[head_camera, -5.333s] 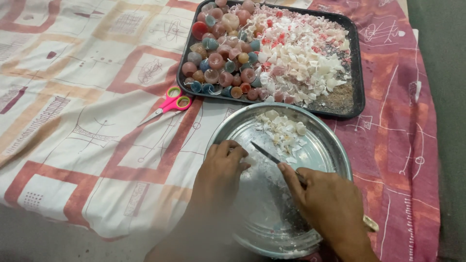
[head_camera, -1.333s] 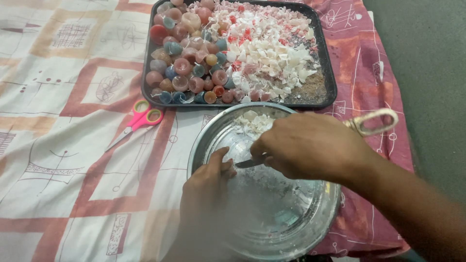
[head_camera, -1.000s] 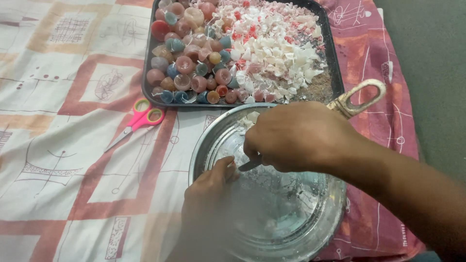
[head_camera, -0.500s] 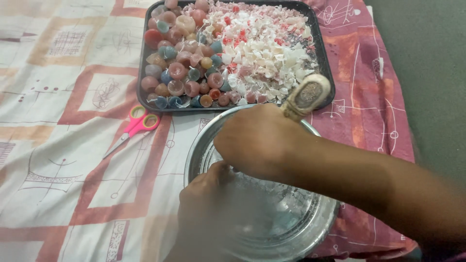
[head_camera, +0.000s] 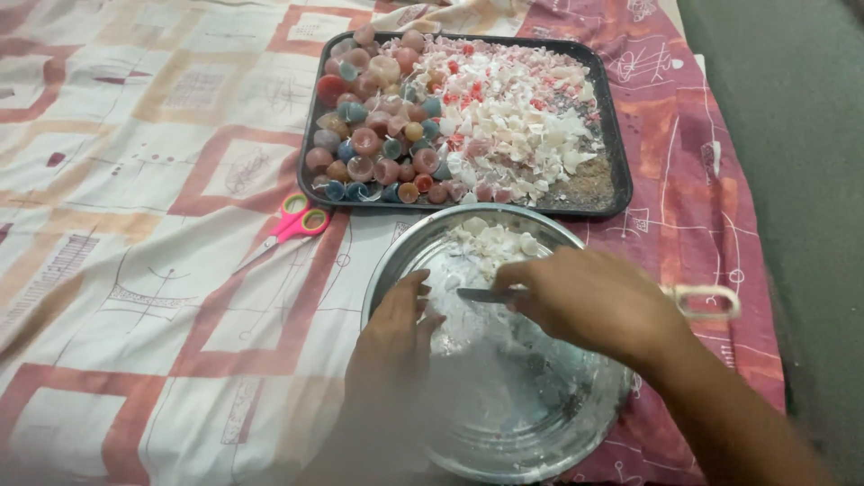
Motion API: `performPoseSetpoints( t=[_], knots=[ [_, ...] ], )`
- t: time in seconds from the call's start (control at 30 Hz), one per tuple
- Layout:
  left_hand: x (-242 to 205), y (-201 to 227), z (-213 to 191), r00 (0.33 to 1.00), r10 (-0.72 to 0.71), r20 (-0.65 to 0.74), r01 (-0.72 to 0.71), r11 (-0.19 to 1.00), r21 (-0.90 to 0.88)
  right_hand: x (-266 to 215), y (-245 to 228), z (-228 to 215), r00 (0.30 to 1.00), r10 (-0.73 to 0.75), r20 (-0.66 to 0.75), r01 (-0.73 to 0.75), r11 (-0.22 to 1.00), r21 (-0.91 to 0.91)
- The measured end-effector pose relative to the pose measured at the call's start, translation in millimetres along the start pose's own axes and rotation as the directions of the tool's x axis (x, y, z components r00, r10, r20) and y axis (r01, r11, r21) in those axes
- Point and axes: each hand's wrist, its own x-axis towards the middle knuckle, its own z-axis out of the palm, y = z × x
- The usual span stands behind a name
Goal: The recorder is crushing egg shells on a metal plate using a tool.
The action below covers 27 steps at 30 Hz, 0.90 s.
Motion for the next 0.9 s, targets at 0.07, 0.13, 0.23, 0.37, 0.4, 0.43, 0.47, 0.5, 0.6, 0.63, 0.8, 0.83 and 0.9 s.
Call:
performPoseSetpoints(
  t=[0.07,0.13,0.23,0.37,0.4,0.43,0.47,0.5,0.6,0.63,0.8,0.83,0.9],
  knots=[
    [2,1,-1,0.995,-0.082,0.057,0.086,0.995,-0.058,-15,8,16,0.993,0.118,0.001,-0.118,0.991,0.069],
    [4,1,-3,0.989,-0.103,0.105,0.108,0.993,-0.042,-21,15,39,0.99,0.071,-0.124,-0.048,0.982,0.181],
    [4,0,-7,0.995,0.007,0.104,-0.004,0.999,-0.036,-24,15,60,0.952,0.048,-0.304,0.058,0.942,0.329],
    [1,-17,6,0.995,0.096,0.001,-0.096,0.991,0.092,-26,3,68,0.955,0.226,-0.191,-0.122,0.89,0.44],
    [2,-15,6,0.996,0.095,0.0,-0.094,0.991,0.092,-23,4,74,0.956,0.225,-0.191,-0.121,0.89,0.439],
    [4,-14,5,0.991,0.137,0.009,-0.137,0.987,0.086,-20,4,81,0.945,0.213,-0.246,-0.083,0.89,0.449],
    [5,-12,4,0.984,0.179,0.015,-0.179,0.981,0.079,-18,4,88,0.932,0.199,-0.302,-0.043,0.891,0.453],
    [7,-9,3,0.984,0.177,0.012,-0.178,0.981,0.079,-16,4,94,0.933,0.196,-0.303,-0.041,0.892,0.45],
    [10,2,-3,0.992,0.095,0.077,-0.102,0.991,0.092,-13,2,106,0.871,0.121,-0.476,0.122,0.885,0.45],
    [10,6,-5,0.996,0.031,0.087,-0.038,0.996,0.078,-12,0,106,0.886,0.137,-0.443,0.093,0.883,0.459],
    [7,-13,4,0.994,0.088,0.068,-0.091,0.995,0.044,-13,-5,94,0.924,0.147,-0.352,0.02,0.903,0.43],
    [6,-16,5,0.993,0.1,0.07,-0.103,0.994,0.048,-14,-5,92,0.939,0.164,-0.301,-0.04,0.925,0.379],
    [6,-12,3,0.992,0.109,0.067,-0.113,0.992,0.05,-15,-5,85,0.95,0.182,-0.253,-0.096,0.943,0.319]
  ],
)
